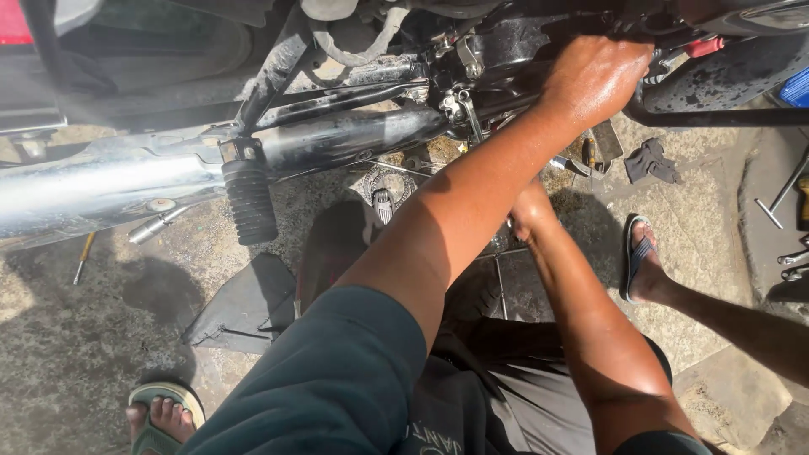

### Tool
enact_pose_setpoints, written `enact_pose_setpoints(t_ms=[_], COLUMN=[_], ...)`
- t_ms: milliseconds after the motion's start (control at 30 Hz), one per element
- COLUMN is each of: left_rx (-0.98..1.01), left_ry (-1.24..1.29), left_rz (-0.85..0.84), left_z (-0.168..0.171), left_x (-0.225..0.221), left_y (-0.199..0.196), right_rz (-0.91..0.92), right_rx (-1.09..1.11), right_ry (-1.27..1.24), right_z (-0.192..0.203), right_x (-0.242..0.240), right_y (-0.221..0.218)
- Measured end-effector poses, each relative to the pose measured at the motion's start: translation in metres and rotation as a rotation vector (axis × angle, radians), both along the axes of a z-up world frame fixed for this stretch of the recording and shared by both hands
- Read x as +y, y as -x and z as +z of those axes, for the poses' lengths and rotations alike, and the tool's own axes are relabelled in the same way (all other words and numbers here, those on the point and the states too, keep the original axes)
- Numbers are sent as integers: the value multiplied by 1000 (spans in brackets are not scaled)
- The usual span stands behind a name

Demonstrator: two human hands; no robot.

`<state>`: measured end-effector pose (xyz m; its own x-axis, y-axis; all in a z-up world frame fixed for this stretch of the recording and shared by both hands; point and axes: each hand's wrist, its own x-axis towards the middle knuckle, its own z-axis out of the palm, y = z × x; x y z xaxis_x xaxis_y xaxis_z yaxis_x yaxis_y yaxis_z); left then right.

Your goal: Repairing or maintaining motorcycle components using hand tools in an outdoor environment.

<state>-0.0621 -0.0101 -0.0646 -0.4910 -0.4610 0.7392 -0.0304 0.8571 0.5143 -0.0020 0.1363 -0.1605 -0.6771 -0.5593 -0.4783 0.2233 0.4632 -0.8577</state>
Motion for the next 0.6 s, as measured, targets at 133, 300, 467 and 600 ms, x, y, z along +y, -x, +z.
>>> enact_pose_setpoints(t_ms=[133,300,467,600], left_rx=[15,-19,-79,-54], left_ry=[23,40,46,50], left_rz=[3,29,35,16], left_z=[-5,-5,-8,-2], left_x=[7,3,6,5], left_y=[2,8,12,4], right_rz=[294,407,740,759], right_rx=[187,167,250,341], right_ry=[-439,-313,-315,-383], right_z=[53,59,63,62], right_x=[-16,-34,-40,-45], right_y=[20,63,107,116])
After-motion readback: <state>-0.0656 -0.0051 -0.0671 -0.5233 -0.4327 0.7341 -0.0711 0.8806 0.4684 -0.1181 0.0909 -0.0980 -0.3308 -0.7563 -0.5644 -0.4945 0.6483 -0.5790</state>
